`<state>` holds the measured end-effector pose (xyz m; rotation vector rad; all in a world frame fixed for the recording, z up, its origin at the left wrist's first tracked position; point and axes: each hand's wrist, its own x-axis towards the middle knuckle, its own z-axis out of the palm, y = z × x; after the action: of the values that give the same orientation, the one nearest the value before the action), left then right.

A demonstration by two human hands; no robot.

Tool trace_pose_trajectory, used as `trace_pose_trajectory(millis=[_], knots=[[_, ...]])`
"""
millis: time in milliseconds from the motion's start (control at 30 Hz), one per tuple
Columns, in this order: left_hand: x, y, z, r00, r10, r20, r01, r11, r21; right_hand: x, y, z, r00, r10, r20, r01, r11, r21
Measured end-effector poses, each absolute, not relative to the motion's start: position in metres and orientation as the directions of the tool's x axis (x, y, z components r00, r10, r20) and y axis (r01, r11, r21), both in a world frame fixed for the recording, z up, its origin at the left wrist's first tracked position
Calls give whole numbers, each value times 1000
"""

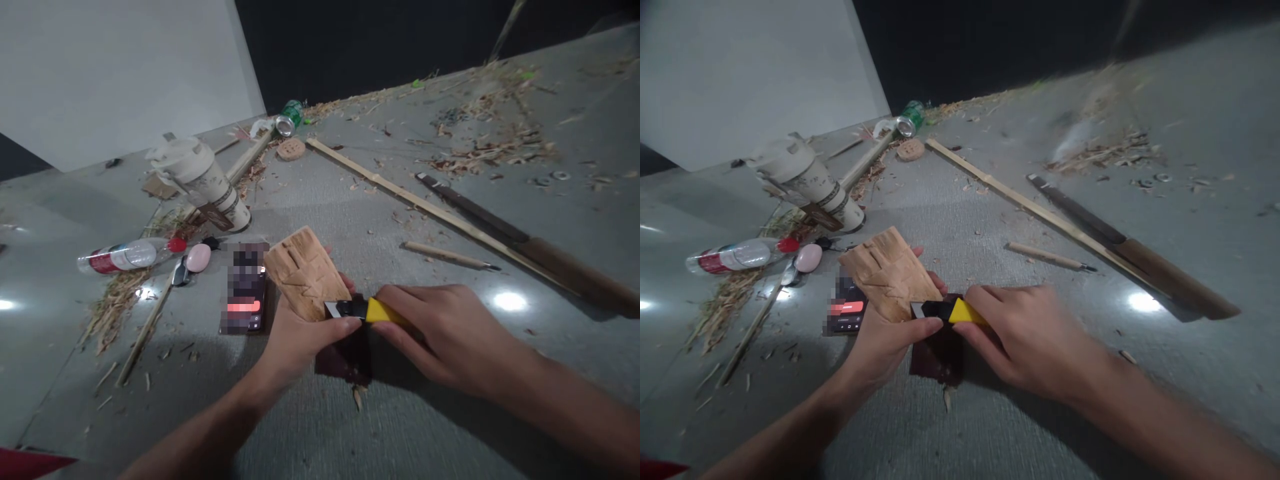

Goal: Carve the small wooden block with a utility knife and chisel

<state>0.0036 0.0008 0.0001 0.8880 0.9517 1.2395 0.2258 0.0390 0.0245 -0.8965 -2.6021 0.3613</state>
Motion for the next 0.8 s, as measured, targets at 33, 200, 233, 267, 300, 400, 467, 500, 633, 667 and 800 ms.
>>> trace_pose_trajectory(millis=[33, 200, 233, 267, 300, 400, 467, 500, 633, 667, 800], knots=[[3, 1, 1, 67, 993, -99, -346, 116, 931, 226, 39, 25, -732, 631, 256, 540, 767, -347], [3, -1, 4, 33, 995, -96, -339, 101, 935, 226, 33, 26, -709, 633, 312, 561, 774, -295], [3, -2, 5, 27, 995, -96, -333, 99, 938, 226, 32, 26, -702, 634, 325, 567, 773, -286], [4, -3, 5, 17, 995, -100, -322, 100, 941, 225, 30, 25, -694, 637, 335, 574, 771, -276], [4, -4, 6, 7, 994, -108, -309, 105, 945, 225, 29, 25, -686, 642, 341, 584, 766, -268], [5, -7, 7, -30, 991, -132, -269, 119, 956, 223, 26, 25, -662, 662, 351, 616, 748, -247], [7, -8, 8, -52, 989, -136, -269, 117, 956, 221, 25, 26, -653, 666, 361, 626, 743, -238], [8, -9, 9, -61, 989, -135, -272, 114, 956, 220, 24, 27, -651, 664, 369, 628, 744, -229], [12, -9, 11, -113, 984, -135, -245, 104, 964, 217, 22, 28, -624, 660, 418, 660, 732, -170], [13, -9, 10, -126, 983, -131, -232, 99, 968, 217, 22, 28, -616, 664, 424, 668, 726, -165], [11, -9, 7, -124, 988, -92, -228, 62, 972, 218, 23, 28, -608, 678, 413, 661, 721, -209]])
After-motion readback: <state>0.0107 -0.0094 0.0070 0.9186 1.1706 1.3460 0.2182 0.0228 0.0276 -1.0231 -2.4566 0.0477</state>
